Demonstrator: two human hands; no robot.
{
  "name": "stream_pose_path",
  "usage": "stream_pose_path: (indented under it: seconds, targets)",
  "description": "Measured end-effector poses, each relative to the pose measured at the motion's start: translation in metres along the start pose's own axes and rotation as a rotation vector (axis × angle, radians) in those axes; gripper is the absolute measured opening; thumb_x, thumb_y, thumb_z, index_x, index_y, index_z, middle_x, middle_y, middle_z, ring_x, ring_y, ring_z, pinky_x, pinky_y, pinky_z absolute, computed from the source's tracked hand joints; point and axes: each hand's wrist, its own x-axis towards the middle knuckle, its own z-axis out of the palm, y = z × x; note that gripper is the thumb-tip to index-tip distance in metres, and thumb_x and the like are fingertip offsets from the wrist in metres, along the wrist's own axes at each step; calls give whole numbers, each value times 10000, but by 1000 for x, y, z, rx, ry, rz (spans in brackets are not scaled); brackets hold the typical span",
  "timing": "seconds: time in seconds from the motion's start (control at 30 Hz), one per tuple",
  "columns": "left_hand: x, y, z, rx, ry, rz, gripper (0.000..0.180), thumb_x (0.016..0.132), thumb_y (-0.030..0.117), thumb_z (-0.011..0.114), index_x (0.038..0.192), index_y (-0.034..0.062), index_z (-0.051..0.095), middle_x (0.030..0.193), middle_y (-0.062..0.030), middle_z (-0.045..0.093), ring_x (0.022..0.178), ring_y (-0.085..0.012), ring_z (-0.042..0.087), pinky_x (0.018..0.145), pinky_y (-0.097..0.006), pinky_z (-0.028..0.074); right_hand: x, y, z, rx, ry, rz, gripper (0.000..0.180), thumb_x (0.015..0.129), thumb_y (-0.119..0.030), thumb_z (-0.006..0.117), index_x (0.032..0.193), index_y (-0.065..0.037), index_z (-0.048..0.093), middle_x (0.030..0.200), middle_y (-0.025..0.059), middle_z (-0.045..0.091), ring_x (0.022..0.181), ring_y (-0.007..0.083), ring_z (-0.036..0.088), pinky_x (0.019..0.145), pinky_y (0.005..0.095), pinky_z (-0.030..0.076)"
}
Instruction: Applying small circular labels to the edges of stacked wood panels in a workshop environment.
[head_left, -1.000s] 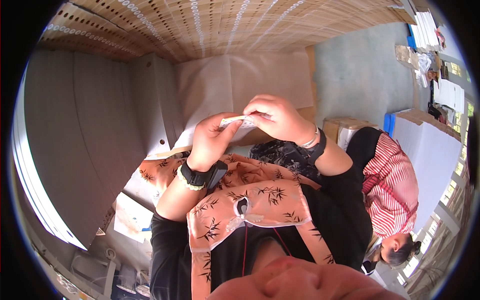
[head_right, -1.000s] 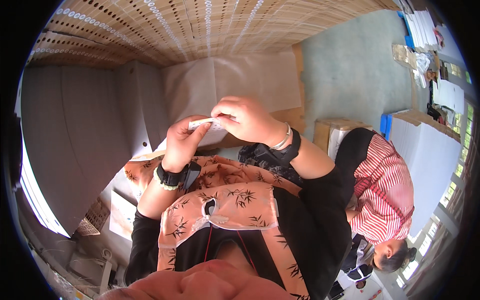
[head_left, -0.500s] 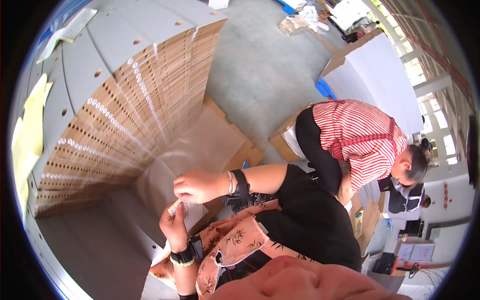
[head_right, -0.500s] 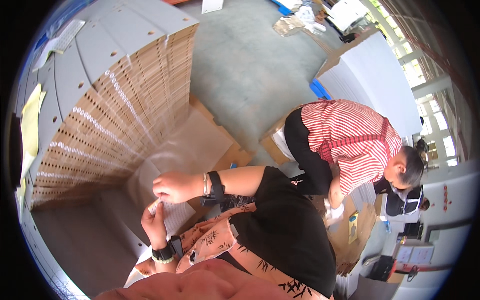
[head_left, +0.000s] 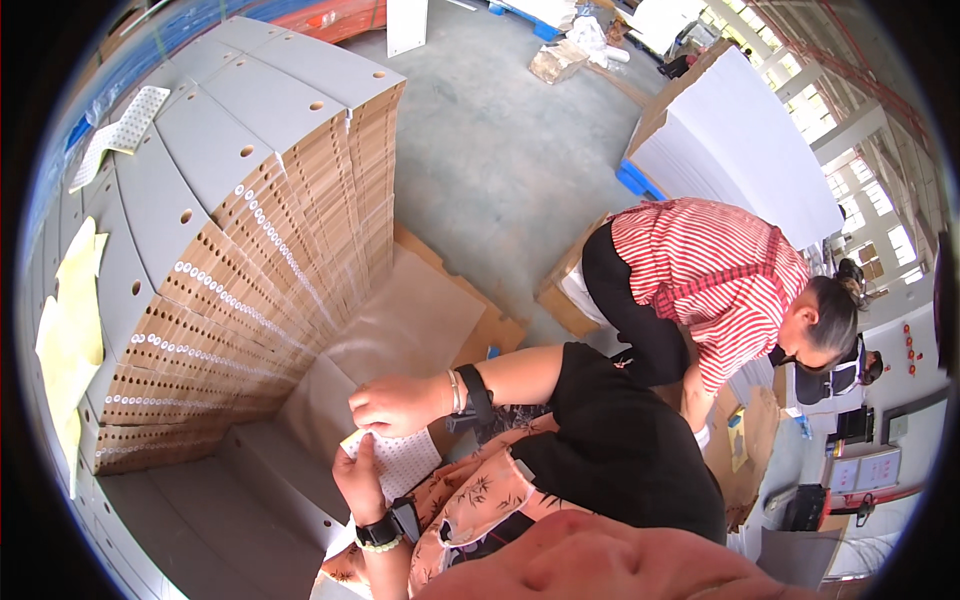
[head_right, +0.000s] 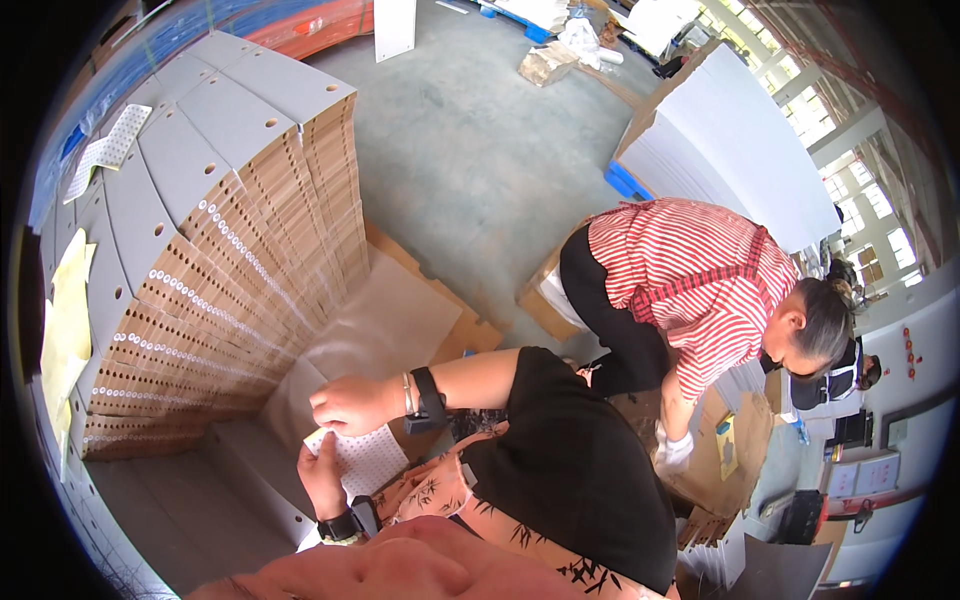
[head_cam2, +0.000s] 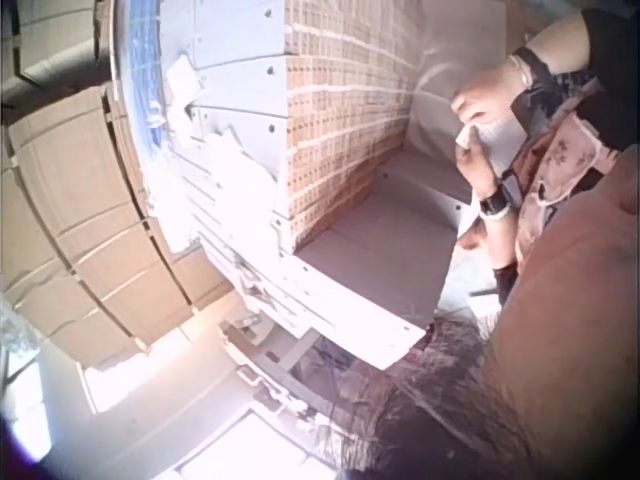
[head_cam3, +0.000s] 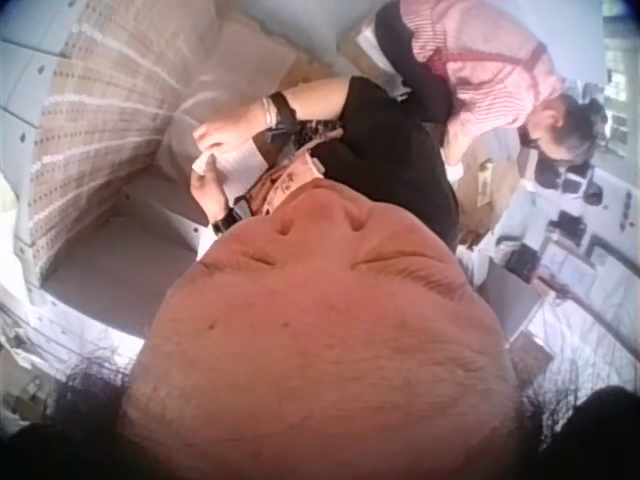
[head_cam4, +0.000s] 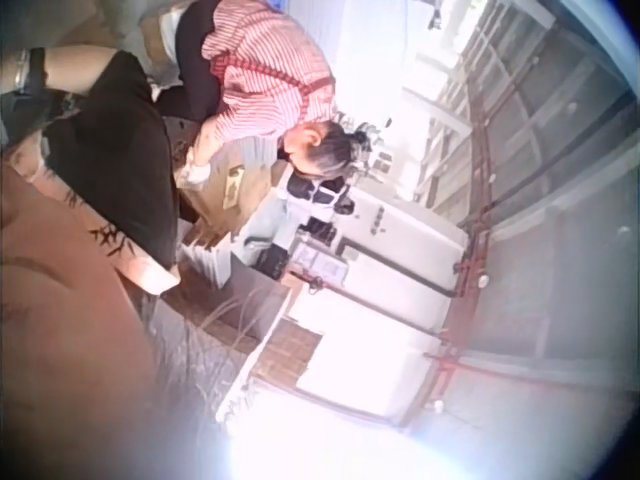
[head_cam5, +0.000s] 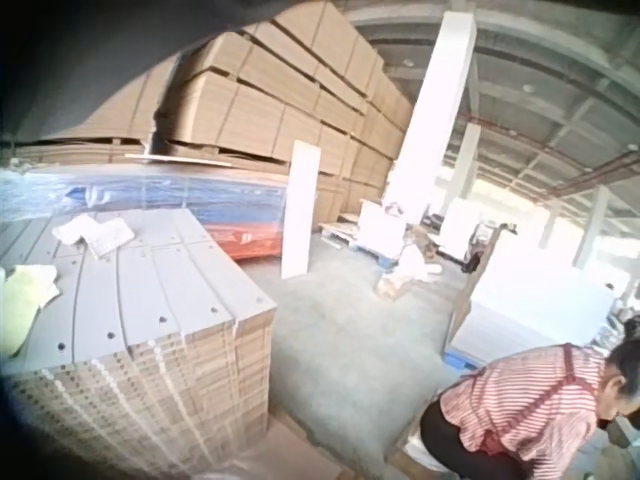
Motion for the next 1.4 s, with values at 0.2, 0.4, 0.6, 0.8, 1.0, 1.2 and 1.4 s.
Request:
stream_pose_path:
  seconds: [0.2, 0.4, 0.6, 0.8, 1.0, 1.2, 1.4]
  targets:
    - [66, -18, -63, -68, -3, -124, 196, 908, 129, 638, 1030, -23, 663, 888, -20, 675, 747, -81, 585, 661, -236, 468, 52, 52, 44, -10, -35, -53, 76, 791, -100, 625, 795, -44, 574, 855, 101, 536, 749, 307, 544, 670, 405, 457]
    - [110, -106, -168, -162, -67, -140, 200, 919, 126, 635, 1040, -32, 658, 929, -41, 698, 802, -85, 615, 718, -241, 491, 105, 173, 90, -428, 208, 187, 54, 743, -28, 613, 770, -65, 585, 781, 101, 557, 722, 301, 556, 618, 388, 461]
    - [121, -154, -225, -237, -103, -138, 179, 940, 123, 615, 1034, -24, 660, 928, -44, 707, 811, -78, 621, 729, -236, 495, 129, 242, 141, -485, 332, 286, 63, 764, -82, 659, 789, -85, 602, 806, 78, 597, 727, 304, 602, 625, 393, 492]
    - [142, -187, -248, -260, -127, -134, 181, 939, 112, 612, 1047, -27, 657, 954, -49, 706, 843, -78, 625, 759, -238, 501, 122, 293, 186, -813, 319, 194, 72, 752, -93, 673, 787, -99, 611, 826, 66, 605, 810, 300, 603, 685, 406, 500]
    - [154, -212, -248, -294, -157, -117, 185, 934, 79, 603, 1074, -32, 647, 988, -58, 703, 876, -85, 629, 792, -242, 501, 109, 316, 206, -867, 333, 155, 68, 738, -86, 685, 762, -109, 626, 815, 49, 590, 800, 285, 591, 677, 397, 499]
    - [158, -224, -242, -234, -131, -93, 181, 935, 139, 635, 1018, -21, 652, 910, -36, 701, 791, -68, 613, 716, -234, 494, 103, 328, 215, -918, 381, 117, 69, 728, -91, 698, 764, -115, 644, 803, 44, 580, 801, 282, 585, 669, 393, 496]
    - [158, -225, -238, -287, -135, -104, 171, 932, 133, 636, 1010, -18, 654, 912, -37, 701, 792, -69, 614, 720, -234, 495, 102, 333, 217, -919, 409, 88, 67, 725, -95, 699, 761, -115, 646, 805, 46, 581, 800, 291, 581, 675, 396, 497]
